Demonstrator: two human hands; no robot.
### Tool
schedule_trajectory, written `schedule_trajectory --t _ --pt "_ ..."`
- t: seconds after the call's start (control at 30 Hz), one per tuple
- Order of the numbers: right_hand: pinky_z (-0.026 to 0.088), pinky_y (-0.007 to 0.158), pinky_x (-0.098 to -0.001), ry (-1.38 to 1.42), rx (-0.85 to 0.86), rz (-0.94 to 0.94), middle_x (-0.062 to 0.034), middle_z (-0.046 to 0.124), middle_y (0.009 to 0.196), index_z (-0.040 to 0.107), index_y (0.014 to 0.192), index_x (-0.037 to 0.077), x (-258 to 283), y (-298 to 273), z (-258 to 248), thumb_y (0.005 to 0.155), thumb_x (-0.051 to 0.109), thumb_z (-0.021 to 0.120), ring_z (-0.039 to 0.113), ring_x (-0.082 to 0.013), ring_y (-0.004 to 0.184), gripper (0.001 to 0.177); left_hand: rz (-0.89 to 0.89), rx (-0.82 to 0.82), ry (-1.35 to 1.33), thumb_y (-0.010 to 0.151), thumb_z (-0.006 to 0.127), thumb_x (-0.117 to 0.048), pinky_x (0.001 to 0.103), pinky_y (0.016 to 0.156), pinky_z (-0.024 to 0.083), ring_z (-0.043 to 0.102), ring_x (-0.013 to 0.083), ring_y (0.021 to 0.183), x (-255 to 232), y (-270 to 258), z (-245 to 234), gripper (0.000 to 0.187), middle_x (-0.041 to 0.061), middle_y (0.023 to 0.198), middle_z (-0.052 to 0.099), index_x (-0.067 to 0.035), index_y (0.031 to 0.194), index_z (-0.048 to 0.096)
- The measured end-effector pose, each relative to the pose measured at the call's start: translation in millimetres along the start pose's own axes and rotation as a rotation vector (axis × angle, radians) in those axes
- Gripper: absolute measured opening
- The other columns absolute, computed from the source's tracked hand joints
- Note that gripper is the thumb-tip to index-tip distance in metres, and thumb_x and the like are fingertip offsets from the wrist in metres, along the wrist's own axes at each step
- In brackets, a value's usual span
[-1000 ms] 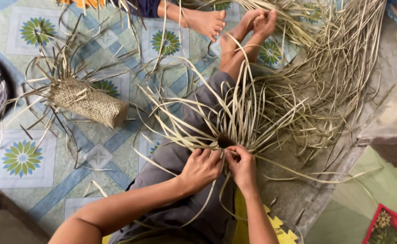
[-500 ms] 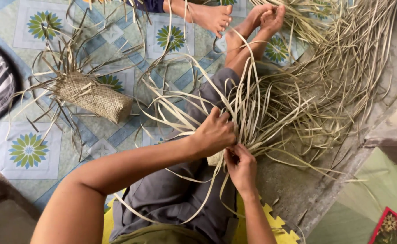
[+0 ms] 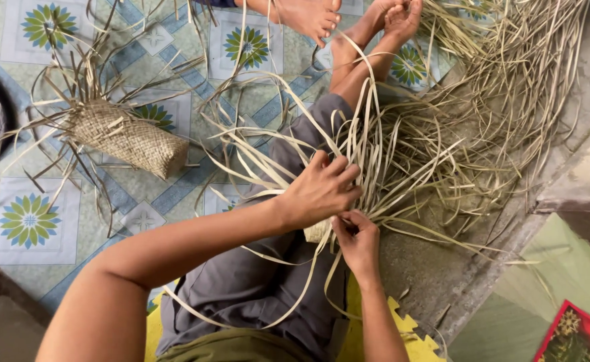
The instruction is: Weaving thin bamboo strips into a basket-like structure while sitting on the floor.
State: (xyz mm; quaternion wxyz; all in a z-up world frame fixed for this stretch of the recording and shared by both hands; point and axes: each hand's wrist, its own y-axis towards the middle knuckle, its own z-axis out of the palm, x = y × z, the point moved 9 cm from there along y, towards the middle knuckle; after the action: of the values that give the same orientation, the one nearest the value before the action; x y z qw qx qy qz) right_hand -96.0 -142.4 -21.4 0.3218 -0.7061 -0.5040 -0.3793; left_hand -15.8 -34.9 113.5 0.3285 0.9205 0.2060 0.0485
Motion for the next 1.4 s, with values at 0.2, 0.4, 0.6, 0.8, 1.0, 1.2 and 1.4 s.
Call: schedule_trajectory --t 0.2,0.4,0.6,0.8,1.0,1.2,1.4 --pt "0.050 0.056 -0.0277 0.008 -0.002 0.108 -0.0080 0.061 0.067 0.079 0.090 0.005 6 0 -3 0.092 0.015 0.078 0.058 -0.0064 0.070 0.010 0.030 0.043 0.059 0.078 0.072 -0.006 0.040 0.067 0.030 0.039 0.0264 0.080 -20 -38 -14 0.017 0.005 0.089 0.046 -0.012 0.064 0.063" --pt "0.049 0.059 -0.0238 0.031 -0.021 0.161 -0.0078 0.063 0.066 0.081 0.088 0.005 12 -1 -3 0.089 0.011 0.077 0.055 -0.0079 0.065 0.007 -0.045 -0.139 0.076 0.084 0.067 -0.001 0.043 0.069 0.033 0.042 0.0288 0.079 -29 -54 -37 0.021 0.009 0.087 0.048 -0.011 0.066 0.062" --pt "0.050 0.061 -0.0255 0.025 -0.039 0.135 -0.0079 0.064 0.068 0.082 0.088 0.006 6 -2 -2 0.086 0.010 0.078 0.056 -0.0082 0.069 0.006 -0.088 -0.206 0.051 0.088 0.061 -0.002 0.046 0.079 0.040 0.055 0.0291 0.092 -38 -74 -35 0.017 0.010 0.101 0.058 -0.015 0.077 0.064" --pt "0.053 0.063 -0.0263 -0.051 -0.062 0.085 -0.0080 0.070 0.071 0.083 0.089 0.010 19 -1 -4 0.087 0.012 0.080 0.063 -0.0107 0.070 0.005 -0.135 -0.162 0.040 0.089 0.064 -0.004 0.048 0.080 0.045 0.054 0.0301 0.090 -46 -85 -30 0.016 0.012 0.108 0.060 -0.015 0.078 0.065" --pt "0.054 0.064 -0.0254 -0.080 -0.062 0.050 -0.0055 0.073 0.073 0.084 0.086 0.013 23 -3 0 0.082 0.014 0.086 0.068 -0.0114 0.070 0.004 -0.182 -0.133 0.097 0.090 0.063 -0.004 0.049 0.080 0.045 0.051 0.0293 0.084 -47 -81 -41 0.021 0.011 0.102 0.056 -0.015 0.072 0.062" --pt "0.055 0.065 -0.0292 -0.077 -0.053 0.035 -0.0085 0.071 0.073 0.083 0.087 0.008 37 -5 5 0.083 0.008 0.081 0.067 -0.0151 0.071 0.005 -0.176 0.016 0.119 0.090 0.058 0.000 0.061 0.088 0.045 0.051 0.0349 0.091 -54 -96 -26 0.022 0.014 0.106 0.056 -0.012 0.073 0.066" --pt "0.052 0.056 -0.0239 -0.153 -0.081 -0.019 -0.0052 0.069 0.081 0.077 0.091 -0.003 35 -2 2 0.082 0.002 0.078 0.061 -0.0143 0.063 0.010 -0.113 0.552 -0.060 0.078 0.063 -0.017 0.060 0.099 0.033 0.042 0.0312 0.083 -102 -159 3 0.015 0.019 0.092 0.053 -0.006 0.074 0.072"
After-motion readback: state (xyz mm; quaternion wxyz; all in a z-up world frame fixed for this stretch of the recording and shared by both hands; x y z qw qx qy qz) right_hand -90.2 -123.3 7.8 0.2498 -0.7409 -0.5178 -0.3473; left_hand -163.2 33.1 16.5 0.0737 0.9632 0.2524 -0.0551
